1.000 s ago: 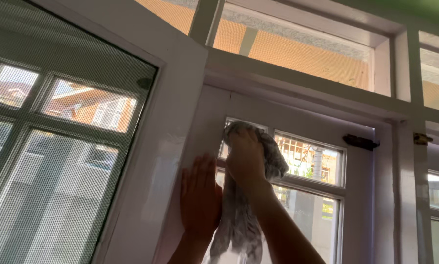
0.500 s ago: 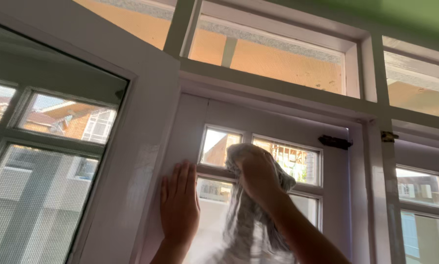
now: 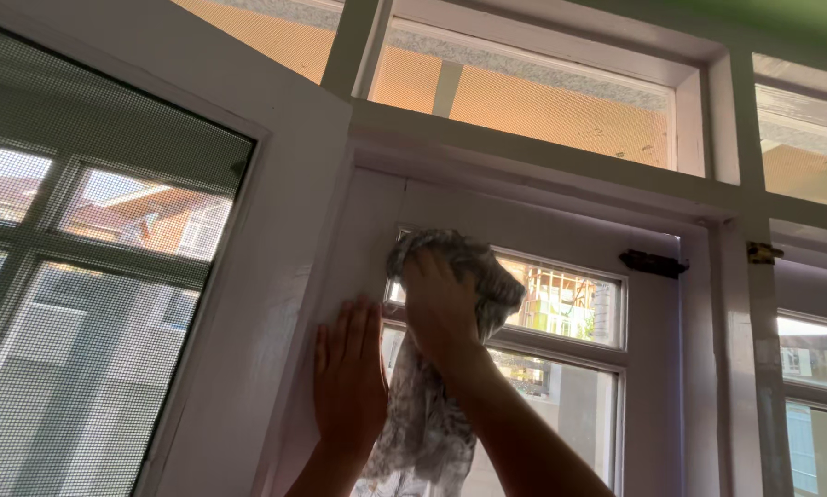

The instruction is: The person cleans glass window panes by spraying them with a cleaning liquid and wiping the surfaces with a cloth.

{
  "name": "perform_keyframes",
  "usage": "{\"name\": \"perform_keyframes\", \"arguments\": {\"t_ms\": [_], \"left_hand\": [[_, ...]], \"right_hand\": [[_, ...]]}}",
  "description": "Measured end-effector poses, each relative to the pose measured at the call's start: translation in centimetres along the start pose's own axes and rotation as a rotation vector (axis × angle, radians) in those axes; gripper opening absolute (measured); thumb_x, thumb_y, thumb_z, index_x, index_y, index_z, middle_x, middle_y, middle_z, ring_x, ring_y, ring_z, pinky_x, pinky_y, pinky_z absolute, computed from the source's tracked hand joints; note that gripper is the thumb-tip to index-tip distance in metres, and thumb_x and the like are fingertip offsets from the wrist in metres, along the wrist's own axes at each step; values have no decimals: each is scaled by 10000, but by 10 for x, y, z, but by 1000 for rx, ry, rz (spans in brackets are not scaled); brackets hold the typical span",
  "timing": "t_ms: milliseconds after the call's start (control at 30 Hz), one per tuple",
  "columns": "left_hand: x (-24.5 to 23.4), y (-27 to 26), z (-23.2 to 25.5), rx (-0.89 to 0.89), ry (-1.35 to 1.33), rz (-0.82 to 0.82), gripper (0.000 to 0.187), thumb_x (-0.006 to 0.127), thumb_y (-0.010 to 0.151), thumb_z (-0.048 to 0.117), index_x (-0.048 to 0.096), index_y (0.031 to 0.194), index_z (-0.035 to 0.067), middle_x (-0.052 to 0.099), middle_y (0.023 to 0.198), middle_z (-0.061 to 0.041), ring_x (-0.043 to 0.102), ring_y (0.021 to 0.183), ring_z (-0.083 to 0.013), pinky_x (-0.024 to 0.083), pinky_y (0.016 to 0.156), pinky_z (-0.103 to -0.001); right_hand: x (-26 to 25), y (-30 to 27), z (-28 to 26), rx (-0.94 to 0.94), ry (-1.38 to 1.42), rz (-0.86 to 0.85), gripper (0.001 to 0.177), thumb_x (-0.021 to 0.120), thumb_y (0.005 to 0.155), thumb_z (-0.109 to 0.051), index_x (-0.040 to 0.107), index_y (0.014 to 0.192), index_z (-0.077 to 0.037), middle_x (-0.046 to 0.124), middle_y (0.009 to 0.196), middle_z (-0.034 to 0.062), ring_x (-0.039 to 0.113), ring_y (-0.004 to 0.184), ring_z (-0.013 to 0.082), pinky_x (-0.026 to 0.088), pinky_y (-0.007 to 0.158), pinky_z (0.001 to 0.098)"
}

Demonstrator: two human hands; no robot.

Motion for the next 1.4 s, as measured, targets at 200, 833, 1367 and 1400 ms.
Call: {"name": "perform_keyframes", "arguments": {"t_ms": [200,833,1367,1400], "left_hand": [[3,-1,-1,-8,27,-8,503,500,970,126,472,1467,55,418,1580,-93,368,1476,-281,261,1209,-543],[20,-7,-19,63,61,32,648,536,940,233,374,1543,61,375,1609,-112,342,1479,-285,259,1193,-526],[4,-5,-9,26,-32,-8,614,524,919,115,406,1516,35,375,1612,-131,342,1480,-314,236,1205,-528],[6,-5,-12,20,-39,-10,614,524,919,115,406,1516,35,375,1612,-131,342,1480,-314,236,1205,-528]], "right_hand": [[-3,-7,25,101,-133,-69,569,746,644,-96,621,1187,21,610,1160,147,609,1075,331,579,682,439],[56,-1,-9,108,-220,-364,196,651,856,-235,745,936,-82,702,921,131,697,818,264,590,618,396],[1,17,-15,363,183,-394,185,577,937,-46,640,1110,-55,677,1141,147,661,1092,318,550,946,442],[3,9,-15,355,129,-564,177,549,1001,-85,626,1161,-85,685,1149,118,689,1067,272,597,875,420]]}}
Point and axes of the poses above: each hand's wrist, its own y-axis towards the middle knuckle, its own x-axis out of the palm, z = x × y, the point moved 2 cm from there along y, towards the middle knuckle
